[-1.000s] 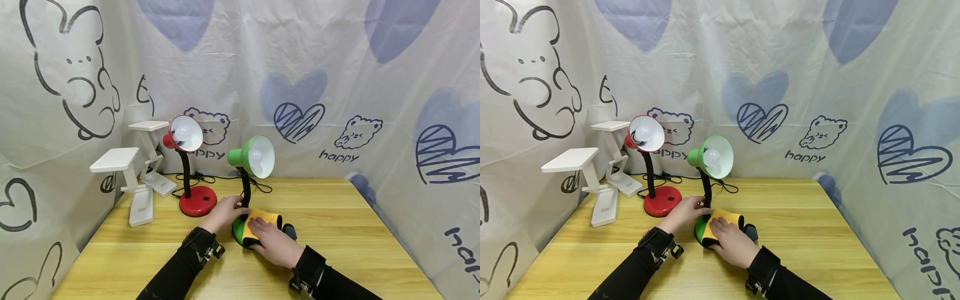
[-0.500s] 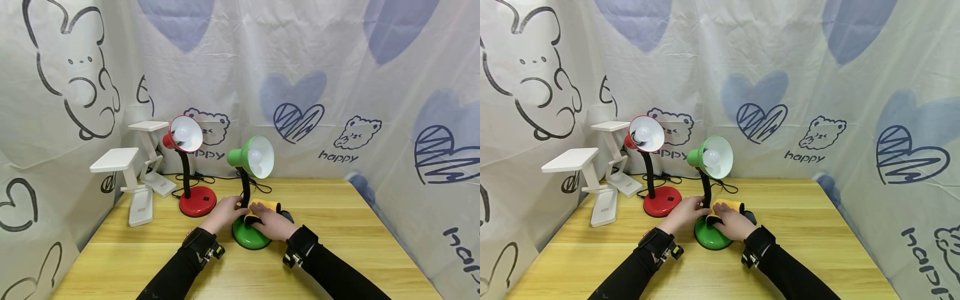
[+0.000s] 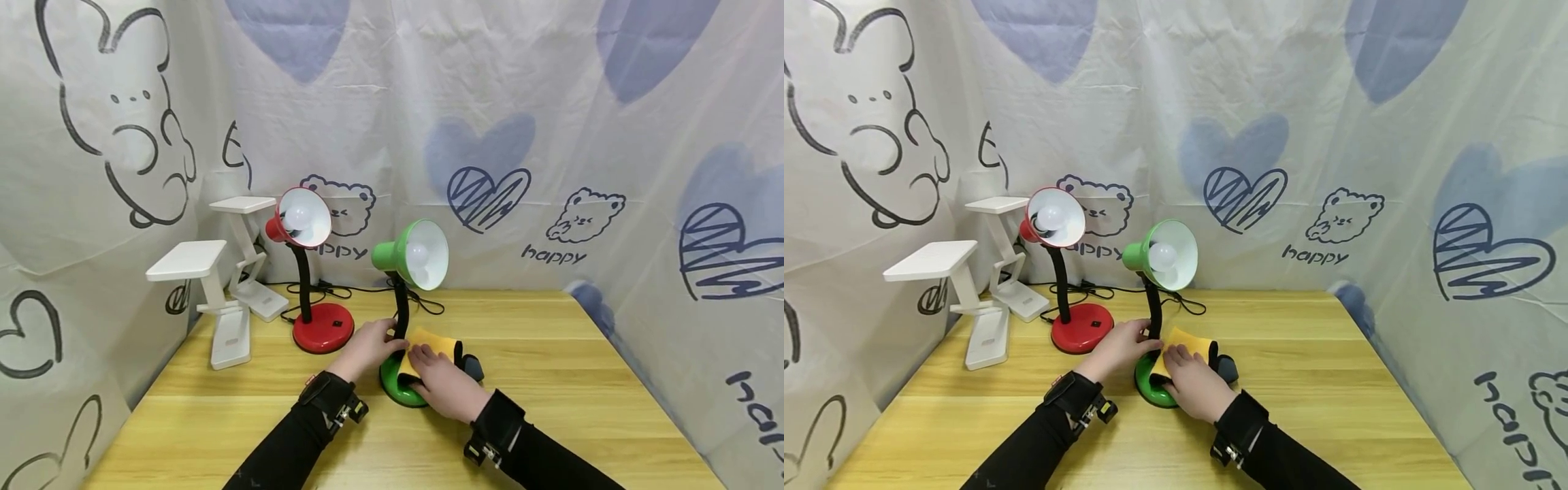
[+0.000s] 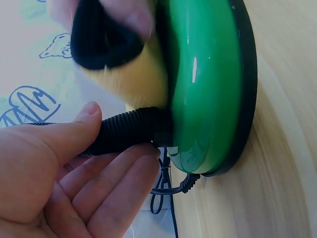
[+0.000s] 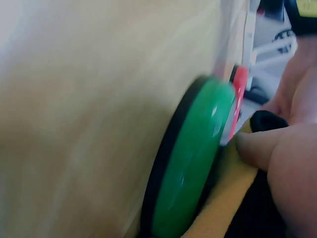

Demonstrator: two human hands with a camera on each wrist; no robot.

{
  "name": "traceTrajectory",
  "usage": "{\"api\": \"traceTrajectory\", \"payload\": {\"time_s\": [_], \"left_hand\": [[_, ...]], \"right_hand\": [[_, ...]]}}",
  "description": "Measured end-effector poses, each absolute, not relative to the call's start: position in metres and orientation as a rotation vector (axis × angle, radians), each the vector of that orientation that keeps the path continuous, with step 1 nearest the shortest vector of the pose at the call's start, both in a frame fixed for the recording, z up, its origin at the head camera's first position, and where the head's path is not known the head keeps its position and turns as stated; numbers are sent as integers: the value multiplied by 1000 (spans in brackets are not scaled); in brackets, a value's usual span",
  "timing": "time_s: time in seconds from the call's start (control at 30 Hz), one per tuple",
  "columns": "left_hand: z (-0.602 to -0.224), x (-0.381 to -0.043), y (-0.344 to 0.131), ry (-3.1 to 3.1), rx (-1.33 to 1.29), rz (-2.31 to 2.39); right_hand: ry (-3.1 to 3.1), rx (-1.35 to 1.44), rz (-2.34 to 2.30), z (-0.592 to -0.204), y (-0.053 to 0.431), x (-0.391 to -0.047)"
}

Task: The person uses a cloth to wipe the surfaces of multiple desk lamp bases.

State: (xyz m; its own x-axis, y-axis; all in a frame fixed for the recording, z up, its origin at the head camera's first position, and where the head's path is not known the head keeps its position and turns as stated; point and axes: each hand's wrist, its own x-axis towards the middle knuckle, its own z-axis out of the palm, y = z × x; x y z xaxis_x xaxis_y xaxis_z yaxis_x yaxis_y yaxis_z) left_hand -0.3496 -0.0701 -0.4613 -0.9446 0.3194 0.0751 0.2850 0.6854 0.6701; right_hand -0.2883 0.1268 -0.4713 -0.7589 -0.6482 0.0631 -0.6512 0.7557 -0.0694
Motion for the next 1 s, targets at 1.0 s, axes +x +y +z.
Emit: {"api": "traceTrajectory", "payload": {"time_s": [1.0], "left_hand": [[-462,-352,-73,2831,557,1102]], "right_hand": [[-2946,981,301,-477,132,-309]]}}
